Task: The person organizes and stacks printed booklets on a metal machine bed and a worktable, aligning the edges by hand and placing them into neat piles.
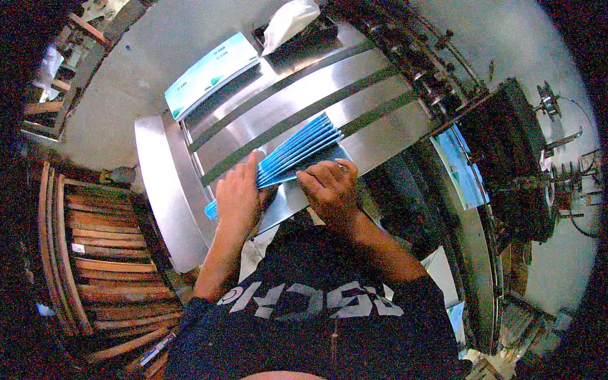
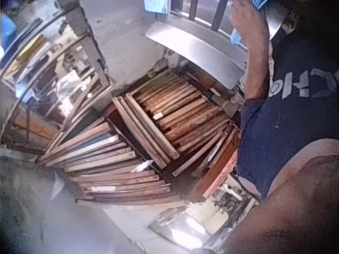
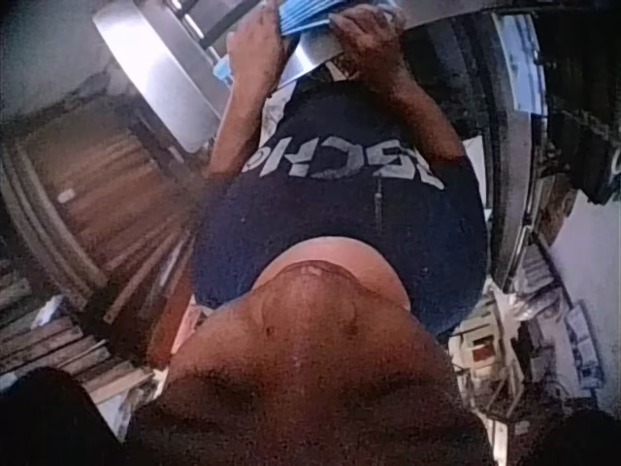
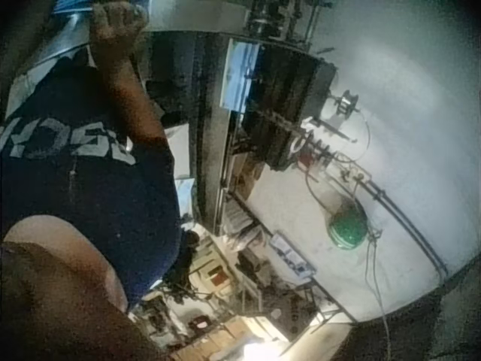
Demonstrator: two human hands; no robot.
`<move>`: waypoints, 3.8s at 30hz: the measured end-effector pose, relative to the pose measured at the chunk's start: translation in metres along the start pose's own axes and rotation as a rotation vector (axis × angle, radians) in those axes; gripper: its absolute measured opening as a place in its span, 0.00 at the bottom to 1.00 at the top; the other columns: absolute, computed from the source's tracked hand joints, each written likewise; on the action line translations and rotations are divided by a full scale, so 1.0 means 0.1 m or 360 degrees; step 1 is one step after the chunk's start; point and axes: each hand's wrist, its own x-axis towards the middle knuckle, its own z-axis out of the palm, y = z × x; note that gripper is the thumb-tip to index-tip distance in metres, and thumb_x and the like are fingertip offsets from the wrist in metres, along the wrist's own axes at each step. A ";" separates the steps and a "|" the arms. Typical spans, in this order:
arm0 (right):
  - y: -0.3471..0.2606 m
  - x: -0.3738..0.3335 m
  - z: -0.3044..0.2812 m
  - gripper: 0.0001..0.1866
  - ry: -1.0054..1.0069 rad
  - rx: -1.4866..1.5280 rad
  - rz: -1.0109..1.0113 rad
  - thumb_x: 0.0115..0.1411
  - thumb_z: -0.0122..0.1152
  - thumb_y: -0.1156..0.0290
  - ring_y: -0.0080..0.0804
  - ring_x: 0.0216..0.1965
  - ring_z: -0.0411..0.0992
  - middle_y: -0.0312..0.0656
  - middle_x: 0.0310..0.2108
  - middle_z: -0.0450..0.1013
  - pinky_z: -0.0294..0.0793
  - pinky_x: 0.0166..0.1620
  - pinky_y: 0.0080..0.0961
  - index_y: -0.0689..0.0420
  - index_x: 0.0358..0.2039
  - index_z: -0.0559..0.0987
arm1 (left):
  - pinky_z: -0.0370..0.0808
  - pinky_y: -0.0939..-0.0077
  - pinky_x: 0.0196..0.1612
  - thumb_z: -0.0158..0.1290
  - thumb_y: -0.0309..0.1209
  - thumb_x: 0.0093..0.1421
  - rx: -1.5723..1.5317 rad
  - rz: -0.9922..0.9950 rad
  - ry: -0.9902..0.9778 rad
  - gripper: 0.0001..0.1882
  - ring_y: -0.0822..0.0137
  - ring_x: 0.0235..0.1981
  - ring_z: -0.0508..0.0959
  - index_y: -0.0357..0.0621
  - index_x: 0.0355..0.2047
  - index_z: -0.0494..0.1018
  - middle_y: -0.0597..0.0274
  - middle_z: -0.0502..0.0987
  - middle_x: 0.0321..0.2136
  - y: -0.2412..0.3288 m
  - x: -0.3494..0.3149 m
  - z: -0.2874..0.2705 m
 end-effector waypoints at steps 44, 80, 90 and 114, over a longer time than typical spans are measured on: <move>0.23 0.37 -0.27 0.07 -0.0603 0.0411 0.0107 0.54 0.62 0.67 0.36 0.29 0.76 0.38 0.28 0.75 0.74 0.31 0.33 0.52 0.34 0.81 | 0.66 0.65 0.34 0.63 0.42 0.47 0.0055 -0.0001 -0.0005 0.39 0.62 0.35 0.74 0.43 0.59 0.63 0.61 0.75 0.34 0.03 -0.03 -0.03; 0.38 0.56 -0.18 0.09 -0.0452 0.0355 -0.0535 0.48 0.68 0.68 0.34 0.30 0.75 0.35 0.28 0.76 0.70 0.32 0.31 0.52 0.30 0.78 | 0.66 0.68 0.33 0.64 0.43 0.44 0.0029 0.0036 0.0021 0.42 0.64 0.34 0.74 0.43 0.59 0.62 0.62 0.73 0.33 -0.06 0.01 -0.01; 0.35 0.68 -0.02 0.09 -0.0531 0.0009 -0.0775 0.47 0.66 0.65 0.27 0.25 0.72 0.31 0.21 0.70 0.68 0.30 0.27 0.51 0.27 0.76 | 0.69 0.62 0.38 0.63 0.43 0.47 -0.0069 0.0028 -0.0125 0.44 0.57 0.42 0.74 0.42 0.61 0.57 0.55 0.73 0.40 -0.10 0.06 -0.04; 1.34 0.55 -1.50 0.12 -0.0904 0.0026 0.0792 0.54 0.59 0.69 0.39 0.30 0.77 0.47 0.32 0.78 0.76 0.37 0.33 0.57 0.39 0.81 | 0.65 0.66 0.35 0.64 0.48 0.43 -0.0093 0.0031 0.0007 0.47 0.62 0.36 0.73 0.44 0.61 0.59 0.61 0.72 0.35 -0.07 0.04 -0.03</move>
